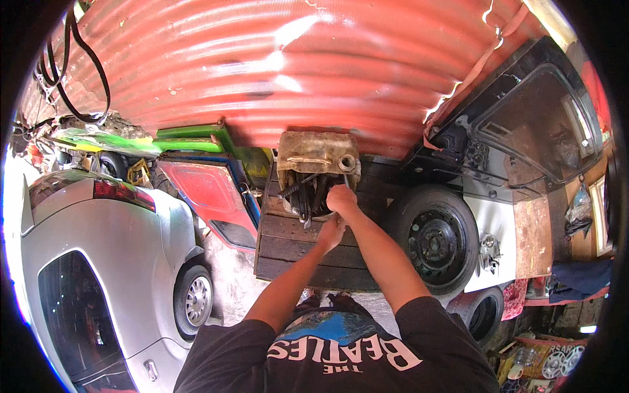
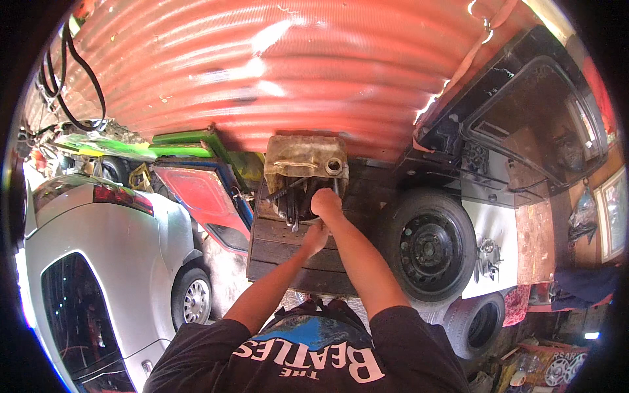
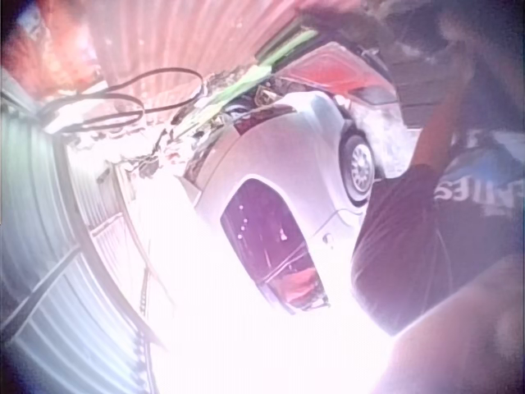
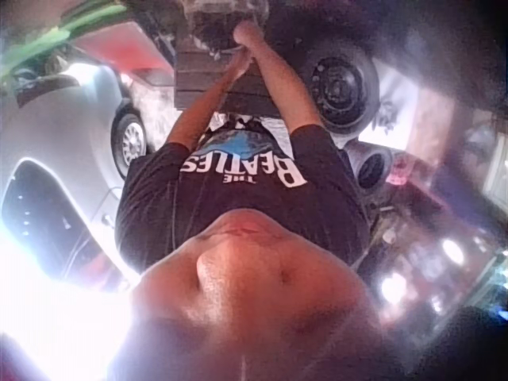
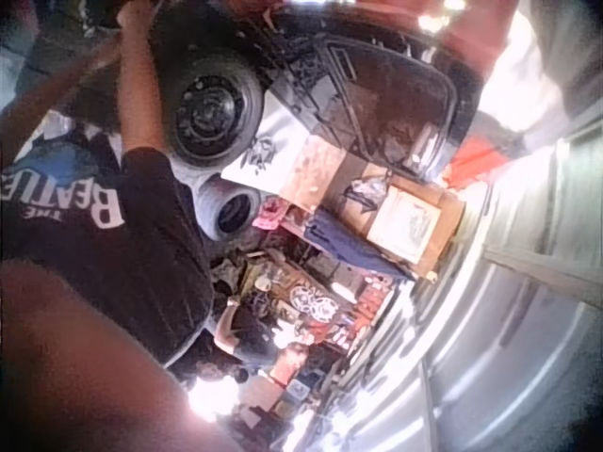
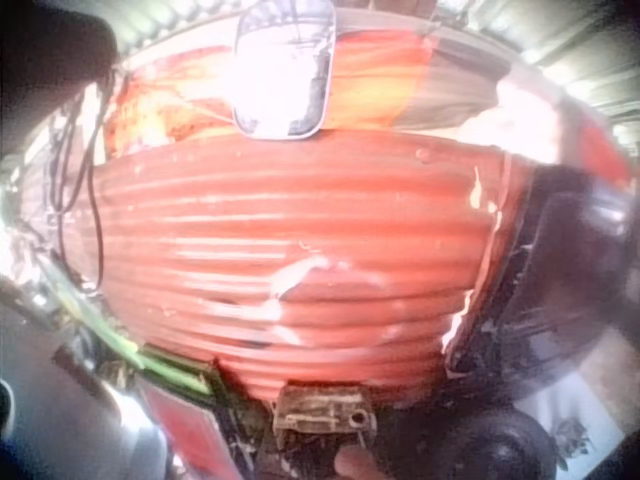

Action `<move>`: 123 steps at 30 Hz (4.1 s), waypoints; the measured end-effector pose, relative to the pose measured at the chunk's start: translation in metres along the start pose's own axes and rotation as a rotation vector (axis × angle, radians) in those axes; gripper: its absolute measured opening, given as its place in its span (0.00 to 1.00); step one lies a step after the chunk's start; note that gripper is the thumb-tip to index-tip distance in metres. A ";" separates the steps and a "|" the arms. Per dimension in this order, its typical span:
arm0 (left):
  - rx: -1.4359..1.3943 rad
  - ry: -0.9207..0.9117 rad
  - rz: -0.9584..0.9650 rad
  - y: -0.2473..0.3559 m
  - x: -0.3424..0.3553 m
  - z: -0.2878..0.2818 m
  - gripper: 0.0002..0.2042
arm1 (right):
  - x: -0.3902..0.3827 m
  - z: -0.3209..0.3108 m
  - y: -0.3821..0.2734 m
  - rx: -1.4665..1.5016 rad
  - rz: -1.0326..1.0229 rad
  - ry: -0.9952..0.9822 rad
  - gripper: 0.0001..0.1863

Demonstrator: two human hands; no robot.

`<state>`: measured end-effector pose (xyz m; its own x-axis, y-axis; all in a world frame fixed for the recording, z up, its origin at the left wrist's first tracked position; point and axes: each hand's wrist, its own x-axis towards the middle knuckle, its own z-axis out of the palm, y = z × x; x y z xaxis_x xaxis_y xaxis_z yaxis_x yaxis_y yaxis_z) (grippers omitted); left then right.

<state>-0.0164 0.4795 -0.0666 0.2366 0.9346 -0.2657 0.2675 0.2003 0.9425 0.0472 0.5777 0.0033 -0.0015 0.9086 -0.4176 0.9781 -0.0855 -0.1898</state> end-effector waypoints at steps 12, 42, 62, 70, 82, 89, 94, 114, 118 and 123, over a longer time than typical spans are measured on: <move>0.061 0.250 0.187 0.001 -0.005 -0.037 0.26 | 0.012 0.021 -0.019 -0.207 0.073 0.197 0.19; 0.294 0.153 0.164 -0.024 0.045 -0.073 0.22 | 0.028 0.081 0.028 0.488 -0.235 0.334 0.34; 0.841 0.083 0.115 -0.002 0.020 -0.051 0.23 | 0.010 0.077 0.028 0.031 -0.063 0.274 0.14; 0.883 -0.060 0.116 -0.009 0.031 -0.058 0.20 | -0.018 0.102 0.039 -0.112 -0.325 0.438 0.29; 0.952 -0.130 0.058 0.002 0.025 -0.056 0.19 | -0.029 0.068 0.059 0.192 -0.282 0.260 0.24; 0.888 0.022 0.239 -0.019 0.024 -0.058 0.16 | -0.020 0.063 0.071 0.031 -0.423 0.318 0.14; 0.920 0.047 0.296 -0.027 0.028 -0.061 0.14 | -0.022 0.052 0.069 0.083 -0.430 0.270 0.16; 1.029 -0.157 0.143 0.005 0.014 -0.059 0.22 | -0.047 0.082 0.066 0.177 -0.294 0.185 0.30; 1.126 -0.071 0.215 -0.008 0.012 -0.063 0.22 | -0.053 0.080 0.054 0.228 -0.298 0.146 0.30; 1.106 -0.048 0.294 0.015 0.010 -0.041 0.21 | -0.045 0.091 0.070 0.245 -0.274 0.186 0.35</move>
<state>-0.0487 0.5044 -0.0471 0.4548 0.8856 -0.0945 0.8654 -0.4144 0.2815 0.0969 0.4938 -0.0718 -0.1954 0.9678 -0.1587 0.8682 0.0954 -0.4870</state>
